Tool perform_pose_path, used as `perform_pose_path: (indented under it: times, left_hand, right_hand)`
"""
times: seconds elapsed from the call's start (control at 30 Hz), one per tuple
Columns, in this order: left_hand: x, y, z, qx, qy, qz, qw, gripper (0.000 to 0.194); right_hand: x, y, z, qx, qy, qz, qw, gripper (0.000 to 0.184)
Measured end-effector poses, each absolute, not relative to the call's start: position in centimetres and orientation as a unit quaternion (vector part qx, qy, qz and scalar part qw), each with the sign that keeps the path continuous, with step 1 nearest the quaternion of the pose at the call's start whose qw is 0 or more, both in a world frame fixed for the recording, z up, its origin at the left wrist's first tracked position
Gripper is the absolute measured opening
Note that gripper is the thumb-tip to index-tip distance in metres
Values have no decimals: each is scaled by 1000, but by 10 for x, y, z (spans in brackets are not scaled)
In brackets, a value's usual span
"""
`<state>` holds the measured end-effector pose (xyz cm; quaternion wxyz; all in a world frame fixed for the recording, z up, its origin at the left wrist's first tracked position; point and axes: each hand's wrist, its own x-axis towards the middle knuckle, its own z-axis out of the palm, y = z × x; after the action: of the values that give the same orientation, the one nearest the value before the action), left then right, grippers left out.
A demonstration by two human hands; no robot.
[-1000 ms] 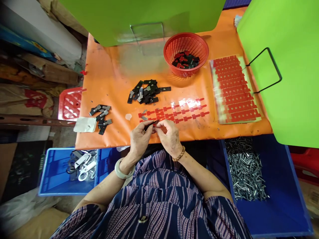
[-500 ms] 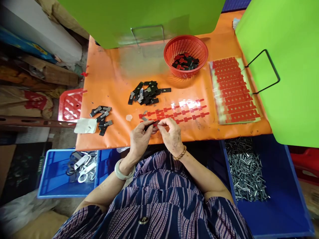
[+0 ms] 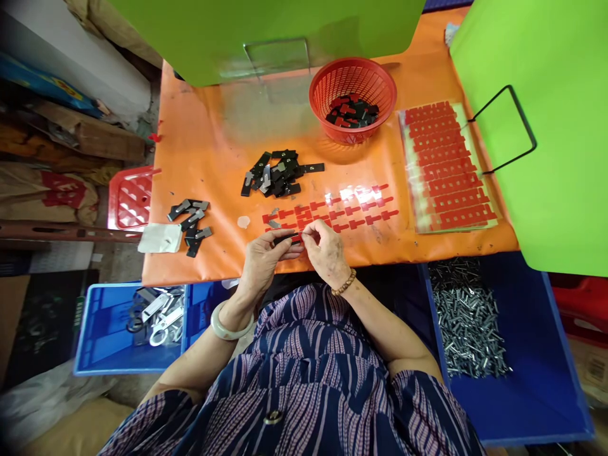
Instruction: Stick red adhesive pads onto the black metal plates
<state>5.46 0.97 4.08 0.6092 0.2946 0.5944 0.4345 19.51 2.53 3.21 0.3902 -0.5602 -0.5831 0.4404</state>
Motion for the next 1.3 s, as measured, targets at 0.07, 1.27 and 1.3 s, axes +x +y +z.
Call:
perform_pose_path:
  times: [0.07,1.27,1.3]
  left_hand:
    - [55,10,40,292,595,437,608,30]
    - [60,1,48,317,612,460,560,26]
    - [60,1,47,318,613,460,559,26]
  right_hand:
    - [195,26,32,-563,-586,435,388,9]
    - [187,25,23,-576,-608,379,394,9]
    - [186,24,23,-579,-616,367,389,9]
